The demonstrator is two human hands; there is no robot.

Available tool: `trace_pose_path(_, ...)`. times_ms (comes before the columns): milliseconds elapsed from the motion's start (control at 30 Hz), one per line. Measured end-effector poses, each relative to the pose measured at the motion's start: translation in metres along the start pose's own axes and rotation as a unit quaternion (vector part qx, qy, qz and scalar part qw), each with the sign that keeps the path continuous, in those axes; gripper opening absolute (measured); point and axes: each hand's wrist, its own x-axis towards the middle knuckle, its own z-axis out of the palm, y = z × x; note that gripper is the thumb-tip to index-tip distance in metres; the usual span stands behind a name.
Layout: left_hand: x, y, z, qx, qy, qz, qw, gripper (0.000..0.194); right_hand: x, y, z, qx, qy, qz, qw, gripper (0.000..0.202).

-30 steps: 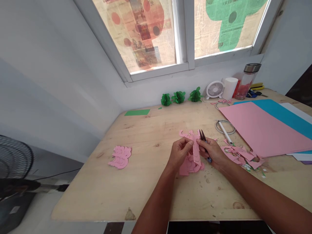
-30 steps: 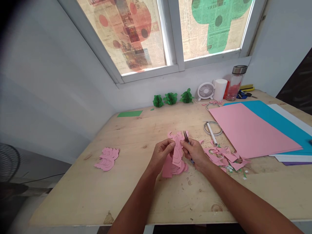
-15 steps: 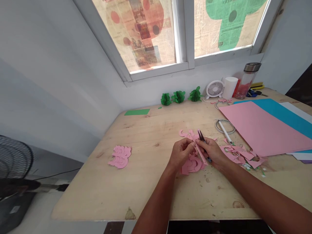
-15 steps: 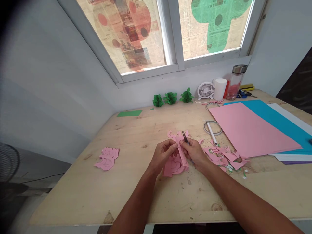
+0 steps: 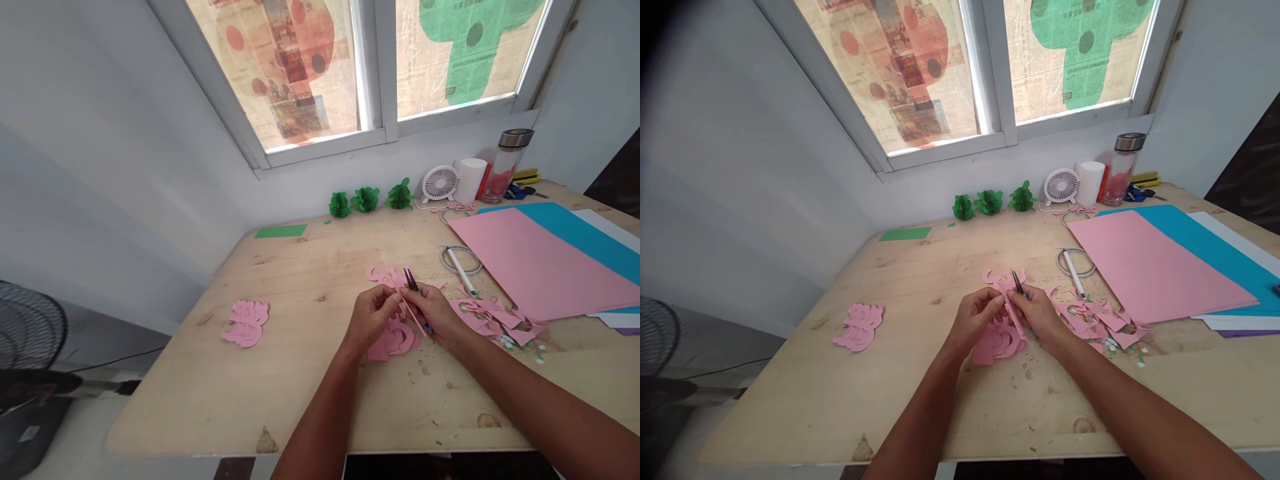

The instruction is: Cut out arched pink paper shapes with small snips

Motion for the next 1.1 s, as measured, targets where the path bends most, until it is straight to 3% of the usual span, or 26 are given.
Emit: trace_pose_path(1100, 0.0006, -0.0013, 0.0002, 0.012, -0.003, 0.005, 1.000, 0.024, -0.0014, -0.0003, 0.0005, -0.038, 0.008, 0.004, 0.999, 0.031)
